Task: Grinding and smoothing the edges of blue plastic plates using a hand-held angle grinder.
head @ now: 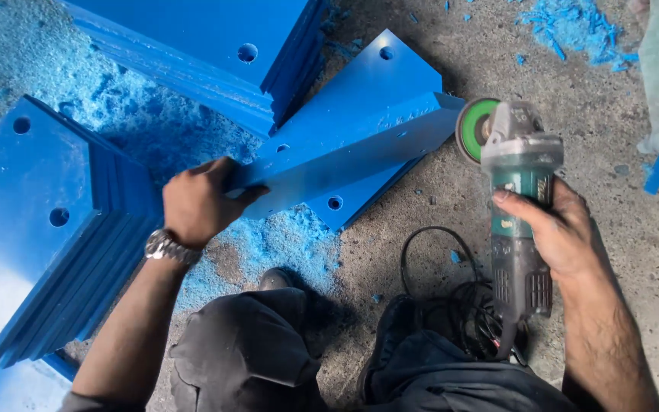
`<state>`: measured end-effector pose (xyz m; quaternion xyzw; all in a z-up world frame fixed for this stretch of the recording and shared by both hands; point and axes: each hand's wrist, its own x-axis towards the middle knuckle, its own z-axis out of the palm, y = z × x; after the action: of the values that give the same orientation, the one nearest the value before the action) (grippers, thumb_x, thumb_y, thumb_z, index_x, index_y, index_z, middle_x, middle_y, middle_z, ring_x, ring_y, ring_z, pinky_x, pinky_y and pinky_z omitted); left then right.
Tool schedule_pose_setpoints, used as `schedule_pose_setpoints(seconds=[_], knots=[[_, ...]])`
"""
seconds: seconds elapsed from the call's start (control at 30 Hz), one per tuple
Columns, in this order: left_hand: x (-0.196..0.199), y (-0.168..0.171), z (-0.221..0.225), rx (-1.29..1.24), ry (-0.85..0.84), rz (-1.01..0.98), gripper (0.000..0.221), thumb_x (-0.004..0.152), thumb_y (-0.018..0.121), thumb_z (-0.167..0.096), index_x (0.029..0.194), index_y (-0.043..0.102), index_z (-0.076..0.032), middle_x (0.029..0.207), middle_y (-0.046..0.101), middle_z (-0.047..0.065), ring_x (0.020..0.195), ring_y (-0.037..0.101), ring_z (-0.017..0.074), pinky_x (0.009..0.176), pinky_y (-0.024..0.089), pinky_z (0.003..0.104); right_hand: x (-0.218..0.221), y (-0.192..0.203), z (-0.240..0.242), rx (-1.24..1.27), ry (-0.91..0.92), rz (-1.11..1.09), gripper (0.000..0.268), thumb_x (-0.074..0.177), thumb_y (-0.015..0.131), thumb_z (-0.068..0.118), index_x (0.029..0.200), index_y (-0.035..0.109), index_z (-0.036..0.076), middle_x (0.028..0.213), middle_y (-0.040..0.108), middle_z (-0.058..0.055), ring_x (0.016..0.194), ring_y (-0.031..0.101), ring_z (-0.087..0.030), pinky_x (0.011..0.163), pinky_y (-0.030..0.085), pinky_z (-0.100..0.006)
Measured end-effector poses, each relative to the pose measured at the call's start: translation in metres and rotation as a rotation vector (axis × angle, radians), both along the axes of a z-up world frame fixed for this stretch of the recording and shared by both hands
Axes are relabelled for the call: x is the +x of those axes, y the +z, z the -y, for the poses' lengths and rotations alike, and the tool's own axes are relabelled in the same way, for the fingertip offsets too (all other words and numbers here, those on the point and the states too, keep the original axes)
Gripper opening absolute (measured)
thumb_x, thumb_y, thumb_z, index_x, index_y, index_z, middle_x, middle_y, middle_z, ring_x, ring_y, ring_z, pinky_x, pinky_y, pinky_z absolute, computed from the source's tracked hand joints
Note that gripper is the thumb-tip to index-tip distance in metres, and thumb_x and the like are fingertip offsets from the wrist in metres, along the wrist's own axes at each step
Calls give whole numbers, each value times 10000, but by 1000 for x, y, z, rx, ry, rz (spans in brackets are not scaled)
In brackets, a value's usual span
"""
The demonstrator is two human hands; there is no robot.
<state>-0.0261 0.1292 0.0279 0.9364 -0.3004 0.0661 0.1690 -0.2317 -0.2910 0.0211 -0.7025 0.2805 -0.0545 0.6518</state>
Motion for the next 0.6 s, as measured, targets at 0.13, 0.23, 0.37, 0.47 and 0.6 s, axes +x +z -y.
schedule_pose_setpoints(seconds=[0.13, 0.23, 0.37, 0.47, 0.6], knots=[[-5, -42, -40, -294, 29, -96, 404, 786, 916, -349, 1027, 718, -92, 953, 781, 94, 823, 770, 232, 710, 594, 359, 40, 25, 0, -116, 47, -65, 371, 823, 788, 165, 1164, 663, 90, 906, 690, -16, 734, 651, -123, 612, 536, -311], [-6, -86, -42, -621, 17, -368, 457, 771, 925, -246, 1121, 700, -56, 1048, 770, 87, 942, 752, 178, 811, 601, 321, 65, 36, -2, -209, 80, -193, 376, 815, 801, 213, 1142, 662, 91, 877, 676, -37, 699, 628, -136, 582, 510, -326], [-2, -119, -37, -847, 1, -519, 521, 750, 927, -236, 1156, 677, -27, 1139, 738, 89, 1029, 705, 181, 868, 587, 336, 76, 33, 1, -324, 78, -271, 384, 798, 802, 234, 1125, 667, 85, 893, 683, -31, 714, 625, -140, 580, 508, -345], [-1, -128, -34, -883, 38, -588, 527, 734, 929, -250, 1146, 683, -31, 1110, 745, 86, 1004, 709, 178, 857, 587, 346, 73, 33, -4, -394, 99, -287, 390, 799, 809, 241, 1131, 672, 87, 906, 687, -22, 748, 622, -134, 608, 506, -343], [7, -130, -36, -893, 56, -630, 517, 725, 933, -250, 1128, 687, -40, 1070, 755, 85, 979, 724, 178, 851, 599, 356, 76, 29, -29, -291, 141, -250, 431, 761, 812, 238, 1146, 667, 110, 891, 673, -15, 753, 623, -131, 605, 509, -343]])
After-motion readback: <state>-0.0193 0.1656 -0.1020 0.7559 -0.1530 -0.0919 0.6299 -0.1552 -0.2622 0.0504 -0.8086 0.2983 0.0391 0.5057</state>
